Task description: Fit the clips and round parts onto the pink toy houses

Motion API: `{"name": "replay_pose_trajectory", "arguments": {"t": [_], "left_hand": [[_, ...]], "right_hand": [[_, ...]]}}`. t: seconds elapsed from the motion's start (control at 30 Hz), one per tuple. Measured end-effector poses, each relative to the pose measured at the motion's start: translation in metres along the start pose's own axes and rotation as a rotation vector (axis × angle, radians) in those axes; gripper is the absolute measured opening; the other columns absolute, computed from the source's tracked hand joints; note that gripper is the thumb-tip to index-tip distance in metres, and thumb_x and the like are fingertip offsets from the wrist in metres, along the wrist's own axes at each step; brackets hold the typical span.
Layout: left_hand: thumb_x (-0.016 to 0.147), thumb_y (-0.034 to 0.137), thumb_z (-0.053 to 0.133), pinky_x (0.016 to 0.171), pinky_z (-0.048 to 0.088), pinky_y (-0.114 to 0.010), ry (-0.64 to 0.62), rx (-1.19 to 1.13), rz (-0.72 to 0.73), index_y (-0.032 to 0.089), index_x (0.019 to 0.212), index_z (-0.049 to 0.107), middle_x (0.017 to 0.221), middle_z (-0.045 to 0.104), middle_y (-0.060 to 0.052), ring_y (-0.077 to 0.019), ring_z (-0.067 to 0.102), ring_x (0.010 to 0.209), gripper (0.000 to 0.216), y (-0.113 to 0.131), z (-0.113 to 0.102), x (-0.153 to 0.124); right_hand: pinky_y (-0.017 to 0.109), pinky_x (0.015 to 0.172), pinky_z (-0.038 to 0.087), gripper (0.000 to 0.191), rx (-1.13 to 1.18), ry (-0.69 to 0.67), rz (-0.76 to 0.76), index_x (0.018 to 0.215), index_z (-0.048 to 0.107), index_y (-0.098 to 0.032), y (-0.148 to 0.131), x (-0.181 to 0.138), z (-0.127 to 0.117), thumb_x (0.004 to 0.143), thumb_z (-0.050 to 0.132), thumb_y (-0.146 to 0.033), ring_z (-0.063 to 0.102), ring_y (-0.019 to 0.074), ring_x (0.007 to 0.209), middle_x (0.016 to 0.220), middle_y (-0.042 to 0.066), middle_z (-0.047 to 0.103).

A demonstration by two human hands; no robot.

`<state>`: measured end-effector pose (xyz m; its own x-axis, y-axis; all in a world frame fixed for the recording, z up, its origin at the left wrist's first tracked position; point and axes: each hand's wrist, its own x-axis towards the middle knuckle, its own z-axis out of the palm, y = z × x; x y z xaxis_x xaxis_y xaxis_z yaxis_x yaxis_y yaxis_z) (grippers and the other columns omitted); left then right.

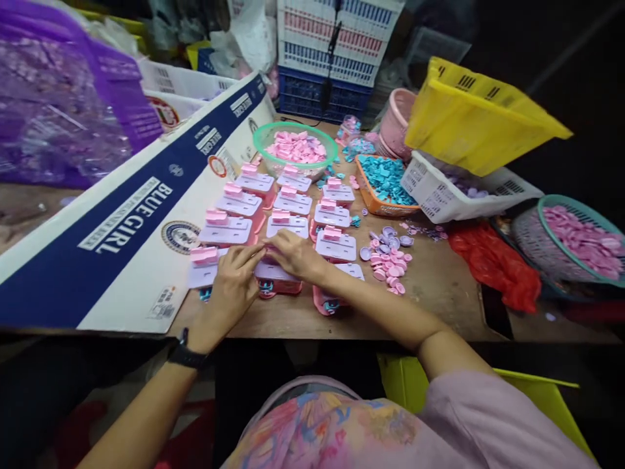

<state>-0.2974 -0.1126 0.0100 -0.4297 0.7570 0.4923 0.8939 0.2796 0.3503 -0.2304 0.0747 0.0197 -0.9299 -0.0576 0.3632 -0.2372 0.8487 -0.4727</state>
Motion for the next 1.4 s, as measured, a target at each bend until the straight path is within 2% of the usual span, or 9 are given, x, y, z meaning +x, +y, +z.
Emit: {"name": "replay_pose_trajectory", "arguments": {"t": [0.27,0.47,0.57,0.67,0.8,1.0,1.17,1.27,1.4], "left_hand": [[0.084,0.007,0.051,0.098,0.043,-0.053,-0.030,0.209,0.068,0.024,0.142,0.060,0.134,0.068,-0.013,-0.0356,0.059,0.121,0.061,0.004,-0.005,-0.002],[0.087,0.005,0.049,0.097,0.041,-0.052,0.059,0.258,0.096,0.023,0.139,0.059,0.128,0.070,-0.014,-0.0351,0.059,0.117,0.055,0.014,0.001,0.001],[0.087,0.002,0.048,0.097,0.037,-0.052,0.025,0.247,0.137,0.021,0.140,0.057,0.129,0.071,-0.014,-0.0347,0.061,0.117,0.057,0.017,0.005,0.001],[0.086,0.002,0.050,0.096,0.033,-0.052,0.018,0.254,0.139,0.020,0.144,0.055,0.127,0.073,-0.014,-0.0344,0.064,0.114,0.060,0.015,0.007,-0.001],[0.087,0.005,0.051,0.096,0.029,-0.051,0.004,0.229,0.127,0.024,0.153,0.045,0.129,0.072,-0.012,-0.0339,0.063,0.115,0.069,0.009,0.010,-0.007],[0.092,0.008,0.053,0.093,0.028,-0.046,0.144,0.133,0.045,0.028,0.151,0.050,0.119,0.076,-0.008,-0.0296,0.064,0.111,0.063,0.009,0.021,-0.010],[0.093,0.005,0.052,0.089,0.028,-0.042,0.233,0.128,0.034,0.027,0.146,0.057,0.112,0.078,-0.006,-0.0253,0.066,0.104,0.057,0.010,0.027,-0.007],[0.093,0.004,0.052,0.089,0.028,-0.043,0.256,0.105,0.040,0.024,0.142,0.060,0.113,0.078,-0.007,-0.0245,0.066,0.104,0.053,0.012,0.027,-0.006],[0.094,0.004,0.051,0.090,0.028,-0.044,0.255,0.108,0.025,0.019,0.133,0.065,0.110,0.079,-0.007,-0.0253,0.065,0.105,0.044,0.016,0.026,-0.006]], "right_hand": [[0.034,0.088,0.054,0.015,0.059,0.001,-0.018,0.114,0.069,-0.020,0.005,0.001,0.000,0.100,0.063,-0.022,0.065,0.0225,0.098,0.104,0.009,0.066],[0.035,0.095,0.054,0.023,0.225,0.136,-0.071,0.119,0.073,-0.020,0.022,-0.009,-0.044,0.100,0.064,-0.030,0.069,0.0200,0.105,0.115,0.010,0.072],[0.033,0.088,0.054,0.021,0.170,0.256,0.063,0.110,0.077,-0.020,0.053,-0.002,-0.090,0.099,0.063,-0.031,0.070,0.0189,0.096,0.107,0.007,0.076],[0.031,0.081,0.051,0.023,0.001,0.347,0.222,0.103,0.080,-0.018,0.100,0.029,-0.135,0.097,0.060,-0.027,0.069,0.0187,0.088,0.098,0.006,0.078],[0.030,0.077,0.047,0.026,-0.288,0.227,0.379,0.102,0.081,-0.011,0.167,0.103,-0.162,0.093,0.057,-0.019,0.067,0.0198,0.082,0.090,0.009,0.078],[0.024,0.089,0.049,0.042,-0.520,-0.212,0.518,0.121,0.078,-0.011,0.231,0.208,-0.131,0.083,0.061,-0.004,0.069,0.0232,0.113,0.122,0.012,0.076],[0.025,0.087,0.054,0.053,-0.494,-0.396,0.572,0.122,0.079,-0.021,0.251,0.246,-0.096,0.072,0.075,-0.006,0.073,0.0241,0.104,0.120,0.007,0.077],[0.032,0.087,0.056,0.042,-0.502,-0.437,0.583,0.112,0.081,-0.013,0.257,0.250,-0.084,0.070,0.080,-0.010,0.075,0.0273,0.096,0.109,0.012,0.079],[0.030,0.085,0.053,0.036,-0.521,-0.341,0.549,0.107,0.078,-0.004,0.260,0.246,-0.081,0.071,0.075,-0.004,0.071,0.0280,0.101,0.109,0.020,0.077]]}}
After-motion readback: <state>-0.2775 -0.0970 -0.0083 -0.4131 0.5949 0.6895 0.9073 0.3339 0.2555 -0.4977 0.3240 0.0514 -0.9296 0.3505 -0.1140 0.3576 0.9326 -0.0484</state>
